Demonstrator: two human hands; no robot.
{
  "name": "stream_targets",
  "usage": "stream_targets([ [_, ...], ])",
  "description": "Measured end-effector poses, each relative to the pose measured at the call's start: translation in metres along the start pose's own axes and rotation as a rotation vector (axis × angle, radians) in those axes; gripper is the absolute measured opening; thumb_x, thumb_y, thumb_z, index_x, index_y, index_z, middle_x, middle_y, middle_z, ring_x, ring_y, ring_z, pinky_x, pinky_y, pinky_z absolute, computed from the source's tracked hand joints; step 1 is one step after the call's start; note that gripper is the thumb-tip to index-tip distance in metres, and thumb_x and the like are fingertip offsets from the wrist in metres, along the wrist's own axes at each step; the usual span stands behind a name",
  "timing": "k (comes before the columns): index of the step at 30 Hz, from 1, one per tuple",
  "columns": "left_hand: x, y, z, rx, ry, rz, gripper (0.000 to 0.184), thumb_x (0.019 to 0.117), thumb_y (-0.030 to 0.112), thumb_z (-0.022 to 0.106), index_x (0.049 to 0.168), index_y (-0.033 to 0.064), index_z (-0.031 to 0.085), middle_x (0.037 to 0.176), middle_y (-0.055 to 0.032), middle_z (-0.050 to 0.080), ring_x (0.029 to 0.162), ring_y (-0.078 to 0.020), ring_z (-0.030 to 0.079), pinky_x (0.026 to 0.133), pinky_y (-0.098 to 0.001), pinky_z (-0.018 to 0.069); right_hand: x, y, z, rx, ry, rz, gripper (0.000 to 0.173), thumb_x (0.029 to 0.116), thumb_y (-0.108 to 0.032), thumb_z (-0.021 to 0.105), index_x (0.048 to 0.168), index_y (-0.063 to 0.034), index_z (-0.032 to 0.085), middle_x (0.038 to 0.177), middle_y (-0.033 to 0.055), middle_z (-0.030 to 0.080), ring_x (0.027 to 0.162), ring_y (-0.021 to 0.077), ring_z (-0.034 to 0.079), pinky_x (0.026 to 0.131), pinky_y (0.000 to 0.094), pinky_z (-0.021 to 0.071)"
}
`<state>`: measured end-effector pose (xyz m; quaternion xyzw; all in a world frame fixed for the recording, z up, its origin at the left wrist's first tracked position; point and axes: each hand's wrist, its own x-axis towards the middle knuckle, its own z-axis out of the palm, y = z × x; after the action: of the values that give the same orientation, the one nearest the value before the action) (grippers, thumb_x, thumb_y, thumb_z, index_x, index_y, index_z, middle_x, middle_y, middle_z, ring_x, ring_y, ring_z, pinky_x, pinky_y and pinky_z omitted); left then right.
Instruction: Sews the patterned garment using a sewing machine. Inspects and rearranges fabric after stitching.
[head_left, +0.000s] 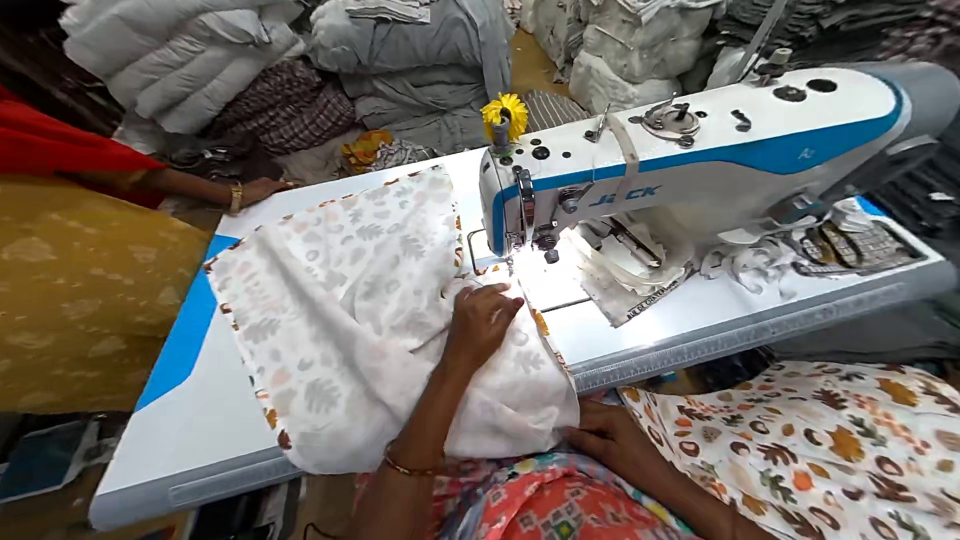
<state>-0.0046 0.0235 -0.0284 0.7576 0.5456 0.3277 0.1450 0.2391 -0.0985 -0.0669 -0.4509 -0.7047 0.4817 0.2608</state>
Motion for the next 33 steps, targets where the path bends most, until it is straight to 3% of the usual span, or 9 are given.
stream_targets([
  [2,0.008,-0.007,-0.001,-0.079,0.092,0.042,0.029,0.1039,0.016,0.055,0.11,-0.0053,0.074,0.118,-0.0199,0.073,0.112,-0.0336,0.07,0.101,-0.0509,0.0536,0.003,0.001,0.012,0.196,0.01,-0.053,0.025,0.0984,-0.017,0.065,0.089,0.0033,0.075,0.091,0.0059,0.073,0.088,0.0035,0.067,0.083,0.023,0.0544],
  [6,-0.001,-0.014,-0.004,0.031,0.138,-0.263,0.04,0.1061,0.013,0.049,0.14,-0.0066,0.056,0.147,-0.0272,0.053,0.138,-0.0423,0.05,0.115,-0.0571,0.0388,-0.013,-0.01,0.003,0.461,-0.035,-0.047,0.02,0.102,-0.013,0.055,0.093,-0.0076,0.071,0.082,-0.0129,0.069,0.077,-0.0095,0.062,0.073,0.0148,0.0536],
  [9,-0.012,-0.011,0.001,0.141,-0.011,-0.2,0.041,0.1053,0.037,0.05,0.135,0.0173,0.069,0.155,-0.0176,0.048,0.149,-0.0417,0.034,0.116,-0.074,0.0164,-0.023,0.009,-0.016,0.104,-0.027,0.044,0.023,0.1002,-0.018,0.059,0.091,-0.0015,0.072,0.08,0.0018,0.068,0.072,0.0068,0.062,0.07,0.0286,0.053],
  [11,-0.014,-0.007,0.007,0.157,-0.005,-0.017,0.043,0.1042,0.044,0.047,0.125,0.0207,0.076,0.146,-0.0142,0.059,0.144,-0.0397,0.044,0.112,-0.0807,0.0104,-0.01,0.002,-0.03,-0.239,0.101,-0.068,0.029,0.0972,-0.03,0.065,0.092,-0.0027,0.075,0.08,0.0085,0.072,0.07,0.0184,0.07,0.066,0.0402,0.0593],
  [14,-0.014,0.006,0.009,0.023,0.004,0.013,0.039,0.1054,0.028,0.049,0.113,0.0029,0.078,0.13,-0.0185,0.069,0.13,-0.0389,0.059,0.112,-0.0706,0.0315,0.052,-0.03,-0.046,-0.39,0.348,-0.195,0.024,0.0971,-0.021,0.063,0.095,-0.0019,0.077,0.081,0.009,0.074,0.07,0.0198,0.071,0.066,0.0404,0.0603],
  [17,-0.009,0.005,0.016,-0.015,0.044,-0.102,0.03,0.1028,0.011,0.053,0.119,-0.0048,0.072,0.132,-0.0223,0.066,0.129,-0.039,0.06,0.111,-0.0621,0.0401,0.138,-0.044,-0.043,-0.373,0.423,-0.151,0.02,0.0966,-0.015,0.068,0.103,-0.0001,0.079,0.088,0.017,0.071,0.08,0.0288,0.069,0.075,0.0457,0.0578],
  [20,-0.011,-0.005,0.016,0.056,0.001,-0.101,0.032,0.1001,0.011,0.055,0.127,-0.0001,0.069,0.14,-0.0192,0.061,0.136,-0.0373,0.054,0.112,-0.0636,0.038,0.169,-0.064,-0.023,-0.483,0.34,0.004,0.025,0.0973,-0.014,0.068,0.113,0.0052,0.072,0.107,0.0277,0.065,0.094,0.0402,0.067,0.082,0.0533,0.0559],
  [25,-0.01,-0.011,0.011,0.122,-0.095,-0.075,0.049,0.102,0.02,0.052,0.147,0.001,0.054,0.157,-0.0144,0.048,0.15,-0.0336,0.038,0.119,-0.0666,0.025,0.133,-0.057,0.004,-0.489,0.423,-0.067,0.037,0.0954,-0.012,0.07,0.128,0.0049,0.067,0.114,0.025,0.064,0.087,0.0345,0.07,0.075,0.045,0.0604],
  [33,-0.01,-0.011,0.01,0.068,-0.07,-0.082,0.045,0.101,0.013,0.052,0.142,-0.0055,0.057,0.155,-0.0205,0.049,0.149,-0.0367,0.04,0.118,-0.0641,0.0286,0.161,-0.056,0.004,-0.847,0.438,-0.125,0.03,0.0987,-0.028,0.065,0.096,0.0017,0.072,0.125,0.0231,0.063,0.112,0.0422,0.062,0.078,0.0591,0.0501],
])
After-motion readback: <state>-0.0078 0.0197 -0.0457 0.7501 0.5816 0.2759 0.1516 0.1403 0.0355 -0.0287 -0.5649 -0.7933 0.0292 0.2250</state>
